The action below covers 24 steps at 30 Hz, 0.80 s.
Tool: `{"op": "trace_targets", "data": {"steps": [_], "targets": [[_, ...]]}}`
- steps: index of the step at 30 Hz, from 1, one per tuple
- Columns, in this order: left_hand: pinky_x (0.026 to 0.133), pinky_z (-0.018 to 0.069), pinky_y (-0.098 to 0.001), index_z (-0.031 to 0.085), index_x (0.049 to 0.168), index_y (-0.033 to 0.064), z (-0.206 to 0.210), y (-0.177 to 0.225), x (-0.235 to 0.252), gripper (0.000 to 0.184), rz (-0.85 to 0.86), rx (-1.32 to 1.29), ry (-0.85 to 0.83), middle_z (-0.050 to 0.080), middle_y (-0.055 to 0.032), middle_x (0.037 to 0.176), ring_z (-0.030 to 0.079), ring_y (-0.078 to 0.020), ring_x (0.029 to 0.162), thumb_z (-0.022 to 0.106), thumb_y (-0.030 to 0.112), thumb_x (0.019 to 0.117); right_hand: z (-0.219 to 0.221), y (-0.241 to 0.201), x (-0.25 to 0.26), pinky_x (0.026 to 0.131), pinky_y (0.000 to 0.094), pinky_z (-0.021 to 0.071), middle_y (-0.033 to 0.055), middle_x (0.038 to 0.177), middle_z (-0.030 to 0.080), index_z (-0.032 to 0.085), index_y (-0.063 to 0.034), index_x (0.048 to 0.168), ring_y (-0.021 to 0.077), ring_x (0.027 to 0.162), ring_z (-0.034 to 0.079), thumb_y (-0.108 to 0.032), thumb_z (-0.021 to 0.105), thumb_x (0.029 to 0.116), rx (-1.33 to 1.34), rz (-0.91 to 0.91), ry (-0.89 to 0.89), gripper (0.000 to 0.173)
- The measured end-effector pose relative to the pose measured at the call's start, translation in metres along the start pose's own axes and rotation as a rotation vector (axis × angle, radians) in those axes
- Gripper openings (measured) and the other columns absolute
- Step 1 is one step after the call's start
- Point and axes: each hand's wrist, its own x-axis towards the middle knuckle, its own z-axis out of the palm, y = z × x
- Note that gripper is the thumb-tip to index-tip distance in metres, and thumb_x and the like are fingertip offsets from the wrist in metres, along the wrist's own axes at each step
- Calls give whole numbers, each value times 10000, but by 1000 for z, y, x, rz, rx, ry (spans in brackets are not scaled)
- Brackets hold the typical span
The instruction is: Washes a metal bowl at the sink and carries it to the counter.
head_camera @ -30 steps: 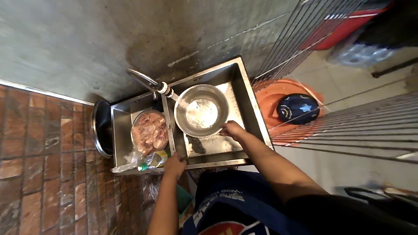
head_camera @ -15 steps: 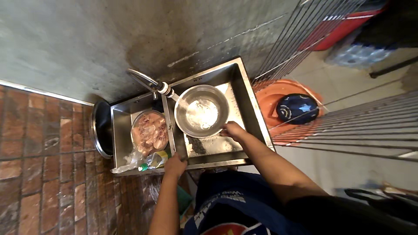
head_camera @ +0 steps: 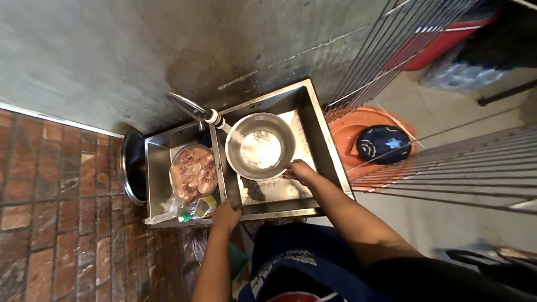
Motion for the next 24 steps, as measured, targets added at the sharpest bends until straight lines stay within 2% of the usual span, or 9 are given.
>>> {"op": "trace_targets", "data": {"steps": [24], "targets": [[999, 501, -606, 545, 1405, 117, 0, 3, 2, 547, -15, -5, 6, 668, -177, 1277, 631, -365, 1221, 587, 448, 971, -1, -4, 0, 748, 351, 592, 190, 1143, 627, 450, 21, 1399, 208, 839, 681, -169, 526, 1052, -11, 35, 11, 403]]}}
